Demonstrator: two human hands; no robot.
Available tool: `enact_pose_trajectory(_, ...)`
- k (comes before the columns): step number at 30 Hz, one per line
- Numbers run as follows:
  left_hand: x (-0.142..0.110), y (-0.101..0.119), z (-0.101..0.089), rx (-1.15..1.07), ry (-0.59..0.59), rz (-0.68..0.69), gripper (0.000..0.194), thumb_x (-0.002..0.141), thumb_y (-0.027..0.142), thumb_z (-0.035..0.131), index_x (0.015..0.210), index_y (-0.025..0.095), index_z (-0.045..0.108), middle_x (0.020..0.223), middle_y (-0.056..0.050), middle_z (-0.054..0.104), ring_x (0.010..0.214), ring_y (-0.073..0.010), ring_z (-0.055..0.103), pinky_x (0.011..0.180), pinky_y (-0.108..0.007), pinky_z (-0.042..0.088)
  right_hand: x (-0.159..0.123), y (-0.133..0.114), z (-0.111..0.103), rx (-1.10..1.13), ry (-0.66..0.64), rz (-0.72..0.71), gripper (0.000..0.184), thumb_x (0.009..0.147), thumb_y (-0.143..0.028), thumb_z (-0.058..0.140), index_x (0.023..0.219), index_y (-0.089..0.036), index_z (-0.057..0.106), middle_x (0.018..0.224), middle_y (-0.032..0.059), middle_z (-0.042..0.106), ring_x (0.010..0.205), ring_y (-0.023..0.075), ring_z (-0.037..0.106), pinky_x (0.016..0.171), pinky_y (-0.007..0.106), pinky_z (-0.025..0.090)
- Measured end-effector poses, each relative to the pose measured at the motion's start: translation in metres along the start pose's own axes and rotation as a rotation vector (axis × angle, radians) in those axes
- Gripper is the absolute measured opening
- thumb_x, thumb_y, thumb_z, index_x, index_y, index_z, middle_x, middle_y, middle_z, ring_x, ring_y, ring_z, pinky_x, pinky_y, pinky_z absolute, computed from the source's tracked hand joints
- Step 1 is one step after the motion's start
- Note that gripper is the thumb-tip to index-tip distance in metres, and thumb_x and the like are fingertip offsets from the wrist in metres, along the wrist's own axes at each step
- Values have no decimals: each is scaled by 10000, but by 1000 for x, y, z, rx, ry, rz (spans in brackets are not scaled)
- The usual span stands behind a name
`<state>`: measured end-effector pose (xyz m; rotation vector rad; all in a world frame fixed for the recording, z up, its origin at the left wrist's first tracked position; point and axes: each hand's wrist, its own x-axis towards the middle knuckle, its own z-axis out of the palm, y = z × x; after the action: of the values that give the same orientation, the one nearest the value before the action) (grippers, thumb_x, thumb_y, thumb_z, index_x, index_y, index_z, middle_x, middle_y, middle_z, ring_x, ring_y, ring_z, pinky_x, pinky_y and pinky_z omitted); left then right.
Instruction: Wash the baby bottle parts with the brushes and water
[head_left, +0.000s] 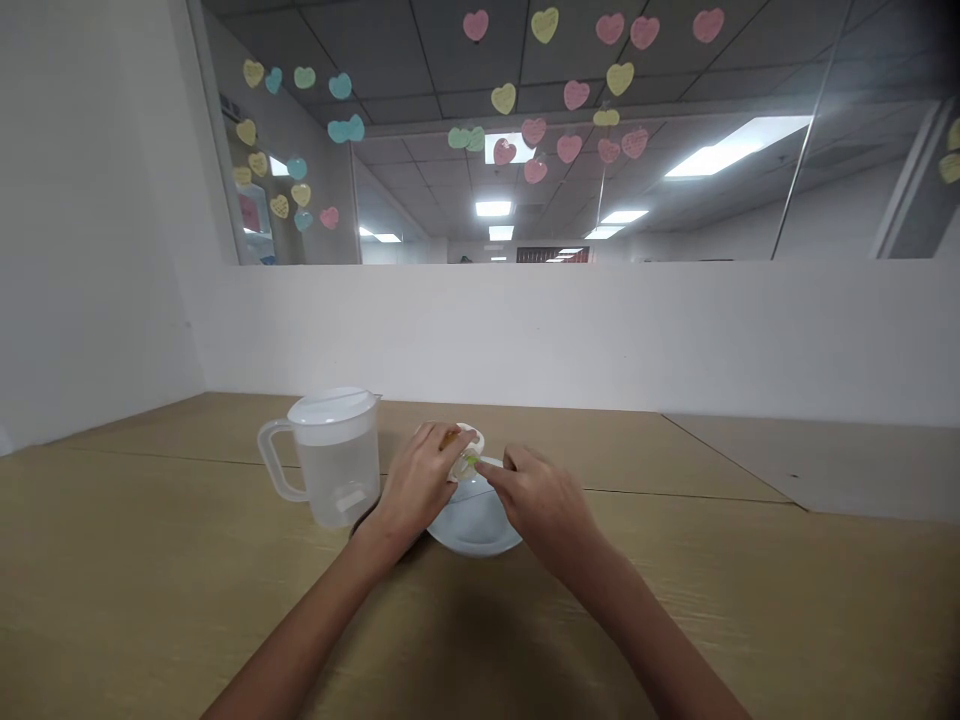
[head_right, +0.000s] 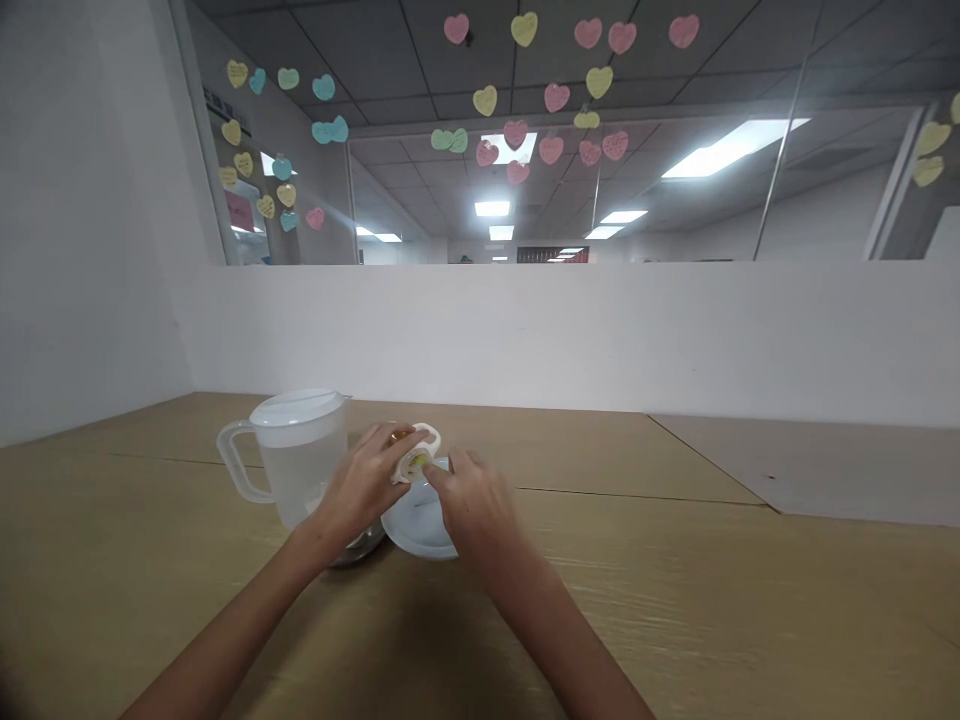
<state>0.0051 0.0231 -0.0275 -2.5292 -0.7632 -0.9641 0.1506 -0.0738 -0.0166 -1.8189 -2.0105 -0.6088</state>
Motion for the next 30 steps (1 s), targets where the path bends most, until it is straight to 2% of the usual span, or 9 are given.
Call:
enact_pose_trajectory(5, 1, -2, 2, 37, -12, -13, 535, 663, 3, 524, 1143, 238, 513, 1092, -60, 541, 998, -225, 483, 826, -345, 440, -3, 7, -12, 70, -102, -15, 289, 882, -221, 413, 1062, -268, 634, 790, 47, 660, 672, 140, 590, 495, 232, 274)
enact_pose_trajectory(9, 2, -7, 7, 63, 14, -20, 540, 652, -6, 530, 1132, 240, 517, 1110, -59, 531, 1026, -233, 471, 848, -352, 430, -10, 15, -29, 167, -157, 33, 290, 895, -249, 387, 905, -253, 677, 739, 29, 675, 646, 138, 593, 521, 216, 301)
enact_pose_trajectory(13, 2, -9, 10, 83, 25, -31, 535, 655, -18, 510, 1123, 238, 519, 1136, -56, 522, 1050, -236, 461, 865, -356, 424, -19, 24, -43, 271, -162, 29, 361, 903, -276, 344, 775, -239, 680, 662, 14, 658, 561, 135, 562, 522, 218, 324)
enact_pose_trajectory(16, 0, -16, 10, 151, 31, -31, 533, 658, -45, 473, 1115, 225, 523, 1118, -65, 533, 1036, -244, 468, 872, -380, 419, -31, 38, -52, 331, -168, 50, 368, 895, -327, 343, 786, -243, 685, 672, 24, 660, 570, 157, 569, 535, 234, 356)
enact_pose_trajectory(19, -2, -29, 11, 234, 50, -38, 530, 672, -59, 447, 1125, 206, 518, 1116, -89, 536, 1034, -260, 473, 877, -406, 415, -44, 59, -59, 303, -137, 150, 334, 862, -396, 396, 845, -242, 693, 722, 55, 671, 638, 201, 595, 541, 255, 381)
enact_pose_trajectory(21, -4, -37, 15, 256, 55, 18, 502, 716, -48, 437, 1150, 195, 507, 1152, -99, 527, 1065, -255, 469, 898, -405, 408, -51, 72, -62, 270, -85, 227, 335, 850, -424, 411, 894, -248, 693, 780, 68, 679, 690, 222, 606, 544, 262, 395)
enact_pose_trajectory(26, -9, -44, 35, 307, 40, 388, 351, 861, 41, 395, 1164, 179, 504, 1170, -95, 547, 1126, -220, 464, 980, -409, 354, -51, 86, -61, 243, -20, 273, 364, 862, -427, 389, 981, -243, 679, 815, 56, 678, 735, 213, 616, 554, 255, 413)
enact_pose_trajectory(28, -10, -42, 41, 325, 54, 457, 344, 868, 48, 398, 1171, 175, 499, 1153, -96, 562, 1116, -215, 477, 986, -412, 351, -48, 87, -58, 231, -8, 246, 369, 864, -419, 386, 978, -227, 680, 739, 47, 667, 697, 200, 613, 549, 249, 408)
enact_pose_trajectory(30, -10, -40, 45, 315, 65, 462, 352, 861, 41, 405, 1173, 173, 500, 1144, -97, 566, 1108, -218, 483, 986, -416, 353, -46, 89, -54, 215, 10, 229, 370, 863, -415, 385, 964, -219, 682, 668, 35, 648, 642, 184, 602, 535, 242, 393)
